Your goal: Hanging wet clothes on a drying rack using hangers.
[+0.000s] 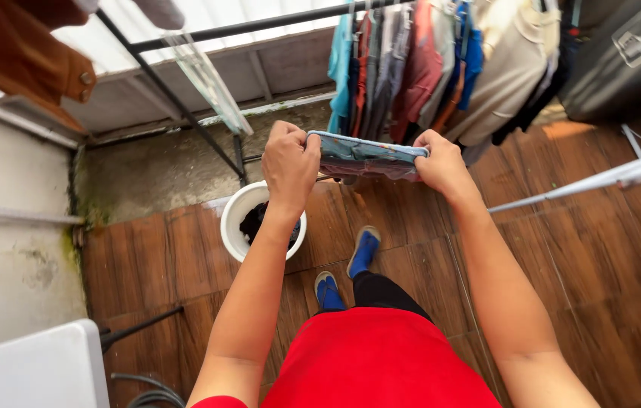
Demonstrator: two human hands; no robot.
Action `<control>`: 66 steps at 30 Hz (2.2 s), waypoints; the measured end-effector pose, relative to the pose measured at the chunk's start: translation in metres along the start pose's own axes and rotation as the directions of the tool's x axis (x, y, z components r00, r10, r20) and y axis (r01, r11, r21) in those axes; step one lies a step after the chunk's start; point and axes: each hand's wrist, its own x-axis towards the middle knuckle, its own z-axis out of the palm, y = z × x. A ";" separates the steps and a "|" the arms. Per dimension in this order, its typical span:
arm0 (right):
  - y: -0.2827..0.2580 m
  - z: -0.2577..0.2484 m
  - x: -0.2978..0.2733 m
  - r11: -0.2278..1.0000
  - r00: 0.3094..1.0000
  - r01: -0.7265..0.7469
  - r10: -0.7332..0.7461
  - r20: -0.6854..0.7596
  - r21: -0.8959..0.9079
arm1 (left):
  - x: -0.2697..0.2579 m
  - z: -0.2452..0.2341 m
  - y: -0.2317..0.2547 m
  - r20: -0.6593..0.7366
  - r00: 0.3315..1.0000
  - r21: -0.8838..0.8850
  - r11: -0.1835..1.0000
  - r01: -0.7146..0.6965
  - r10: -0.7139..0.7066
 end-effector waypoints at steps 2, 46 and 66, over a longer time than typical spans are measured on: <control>0.015 -0.008 -0.014 0.850 0.968 -0.251 0.209 0.141 0.464 | -0.003 0.016 0.011 0.087 0.996 -0.004 1.000 0.022 -0.021; 0.615 -0.339 -0.328 0.315 0.723 -0.213 0.687 -0.068 0.925 | -0.284 0.553 0.438 0.815 0.485 -0.299 0.947 -0.115 0.316; 0.672 -0.629 -0.120 -0.006 0.958 0.186 -0.219 -0.183 0.983 | -0.121 0.517 0.647 0.629 0.497 -0.760 0.607 0.232 0.598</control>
